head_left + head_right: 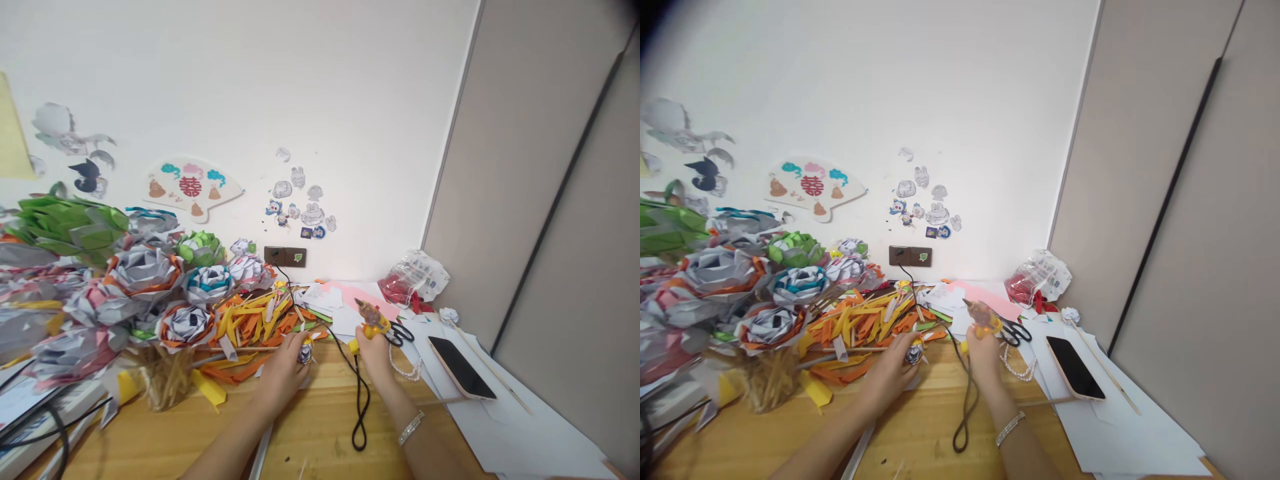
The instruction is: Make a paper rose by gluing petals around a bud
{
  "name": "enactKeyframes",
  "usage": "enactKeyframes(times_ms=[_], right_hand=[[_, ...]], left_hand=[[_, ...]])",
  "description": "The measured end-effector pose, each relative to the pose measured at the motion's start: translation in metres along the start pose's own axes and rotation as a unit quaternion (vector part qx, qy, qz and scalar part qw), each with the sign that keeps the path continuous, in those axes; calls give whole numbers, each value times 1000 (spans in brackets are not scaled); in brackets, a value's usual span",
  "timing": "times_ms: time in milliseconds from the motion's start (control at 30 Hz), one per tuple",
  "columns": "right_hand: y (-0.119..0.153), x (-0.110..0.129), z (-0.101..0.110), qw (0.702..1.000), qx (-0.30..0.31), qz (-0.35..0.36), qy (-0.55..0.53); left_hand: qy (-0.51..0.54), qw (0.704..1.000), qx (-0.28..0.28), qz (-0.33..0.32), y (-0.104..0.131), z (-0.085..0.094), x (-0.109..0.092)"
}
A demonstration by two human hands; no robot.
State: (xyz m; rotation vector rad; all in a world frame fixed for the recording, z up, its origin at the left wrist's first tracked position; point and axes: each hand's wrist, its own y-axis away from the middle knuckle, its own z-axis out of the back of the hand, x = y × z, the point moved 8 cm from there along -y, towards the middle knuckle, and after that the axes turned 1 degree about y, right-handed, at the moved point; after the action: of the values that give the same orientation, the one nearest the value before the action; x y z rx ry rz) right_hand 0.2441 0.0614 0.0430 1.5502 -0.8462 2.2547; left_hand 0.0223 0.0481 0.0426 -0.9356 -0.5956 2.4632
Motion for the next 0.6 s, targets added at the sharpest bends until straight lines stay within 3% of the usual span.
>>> enactKeyframes(times_ms=[600], right_hand=[[0,-9,1,999,10,-19,-39]], left_hand=[[-15,1000,11,11,0,0,-1]])
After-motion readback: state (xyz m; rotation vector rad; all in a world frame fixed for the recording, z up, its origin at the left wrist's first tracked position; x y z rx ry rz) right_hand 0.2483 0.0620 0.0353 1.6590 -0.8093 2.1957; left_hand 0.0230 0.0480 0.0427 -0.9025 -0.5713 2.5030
